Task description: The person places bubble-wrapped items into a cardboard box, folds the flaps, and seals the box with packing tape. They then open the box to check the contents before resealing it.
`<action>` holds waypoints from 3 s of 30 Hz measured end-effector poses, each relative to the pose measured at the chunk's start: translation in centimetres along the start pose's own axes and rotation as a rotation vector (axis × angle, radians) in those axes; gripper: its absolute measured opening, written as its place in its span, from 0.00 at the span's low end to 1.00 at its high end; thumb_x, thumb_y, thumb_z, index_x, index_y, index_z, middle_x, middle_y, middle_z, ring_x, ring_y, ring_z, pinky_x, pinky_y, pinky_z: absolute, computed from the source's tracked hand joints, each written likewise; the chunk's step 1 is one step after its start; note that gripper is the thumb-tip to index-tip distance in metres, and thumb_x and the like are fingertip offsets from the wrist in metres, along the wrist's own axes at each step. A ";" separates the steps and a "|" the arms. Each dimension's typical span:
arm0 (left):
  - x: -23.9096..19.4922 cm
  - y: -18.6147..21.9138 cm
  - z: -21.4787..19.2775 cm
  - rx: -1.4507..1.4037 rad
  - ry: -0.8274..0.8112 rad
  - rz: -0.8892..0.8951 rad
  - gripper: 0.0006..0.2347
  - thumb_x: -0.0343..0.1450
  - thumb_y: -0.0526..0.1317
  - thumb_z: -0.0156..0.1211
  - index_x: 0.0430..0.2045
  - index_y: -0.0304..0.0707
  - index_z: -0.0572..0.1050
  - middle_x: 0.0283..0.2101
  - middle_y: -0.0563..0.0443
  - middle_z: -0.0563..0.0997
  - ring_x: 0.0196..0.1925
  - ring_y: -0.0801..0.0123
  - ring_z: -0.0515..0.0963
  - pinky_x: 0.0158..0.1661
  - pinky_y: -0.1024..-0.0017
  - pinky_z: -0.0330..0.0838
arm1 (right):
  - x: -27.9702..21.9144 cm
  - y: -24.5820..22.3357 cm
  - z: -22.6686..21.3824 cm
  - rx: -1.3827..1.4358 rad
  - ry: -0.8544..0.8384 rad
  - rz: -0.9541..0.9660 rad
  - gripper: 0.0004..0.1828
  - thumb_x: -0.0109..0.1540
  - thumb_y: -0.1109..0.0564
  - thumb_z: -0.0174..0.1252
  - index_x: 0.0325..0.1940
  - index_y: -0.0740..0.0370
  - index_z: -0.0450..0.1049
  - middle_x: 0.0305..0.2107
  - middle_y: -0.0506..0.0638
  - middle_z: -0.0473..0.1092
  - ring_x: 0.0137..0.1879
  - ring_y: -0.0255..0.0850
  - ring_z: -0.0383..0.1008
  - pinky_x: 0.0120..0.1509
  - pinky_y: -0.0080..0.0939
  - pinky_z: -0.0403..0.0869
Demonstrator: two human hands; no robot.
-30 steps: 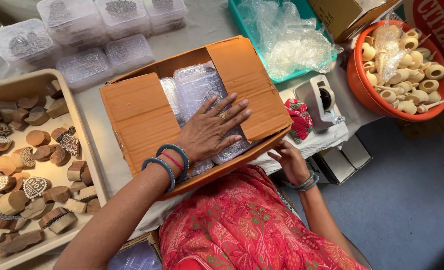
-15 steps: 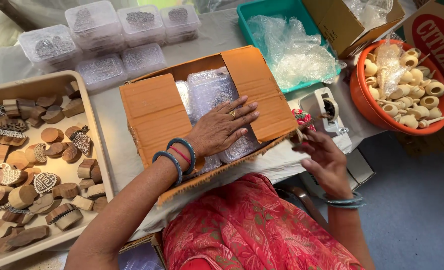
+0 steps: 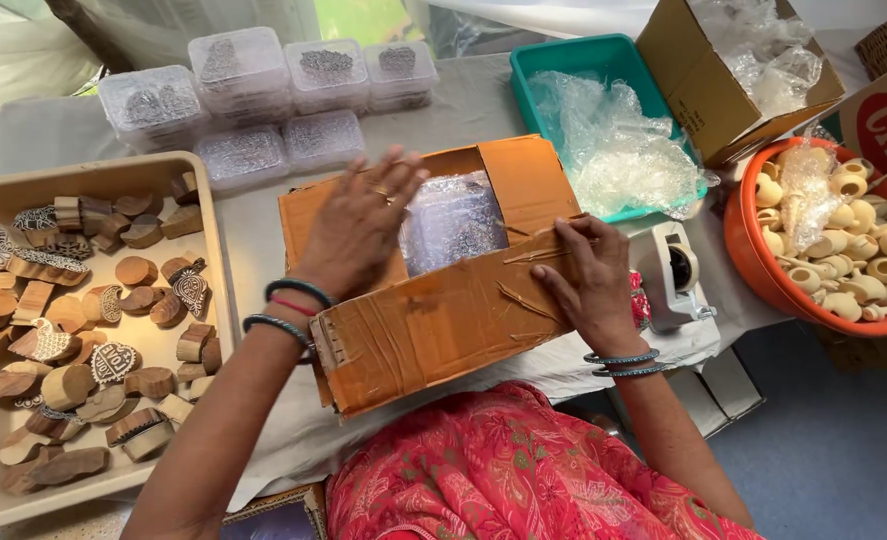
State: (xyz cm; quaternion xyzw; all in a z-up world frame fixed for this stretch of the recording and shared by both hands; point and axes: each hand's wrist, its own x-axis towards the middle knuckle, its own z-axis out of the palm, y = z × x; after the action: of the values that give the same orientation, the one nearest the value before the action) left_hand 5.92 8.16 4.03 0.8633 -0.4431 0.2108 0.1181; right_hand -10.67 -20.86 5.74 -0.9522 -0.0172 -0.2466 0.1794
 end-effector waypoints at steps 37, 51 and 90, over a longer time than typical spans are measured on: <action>-0.3 11.3 3.6 -0.323 -0.270 0.144 0.29 0.78 0.61 0.32 0.74 0.52 0.55 0.80 0.60 0.52 0.82 0.71 0.47 0.77 0.59 0.42 | 28.1 8.6 18.1 0.811 -1.203 0.558 0.51 0.59 0.24 0.48 0.77 0.59 0.54 0.65 0.62 0.65 0.67 0.53 0.68 0.64 0.57 0.71; 0.0 11.4 3.1 -0.293 -0.256 0.138 0.29 0.77 0.61 0.34 0.73 0.53 0.56 0.79 0.61 0.52 0.80 0.70 0.48 0.76 0.56 0.42 | 32.0 5.3 16.7 0.077 -0.811 -0.017 0.34 0.60 0.28 0.59 0.43 0.62 0.81 0.33 0.57 0.79 0.39 0.48 0.80 0.45 0.47 0.76; 0.5 11.1 -0.5 -0.107 -0.241 -0.298 0.38 0.72 0.64 0.45 0.69 0.30 0.55 0.74 0.41 0.56 0.76 0.51 0.49 0.71 0.54 0.40 | 6.2 3.5 5.3 -0.266 -0.409 -0.416 0.46 0.66 0.27 0.41 0.80 0.55 0.46 0.77 0.55 0.43 0.82 0.48 0.38 0.78 0.60 0.36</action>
State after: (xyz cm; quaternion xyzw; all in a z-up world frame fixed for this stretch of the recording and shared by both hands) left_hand -3.00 1.52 4.92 0.9308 -0.3320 0.0622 0.1398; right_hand -2.38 -22.61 3.25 -0.9733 -0.2147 -0.0814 -0.0082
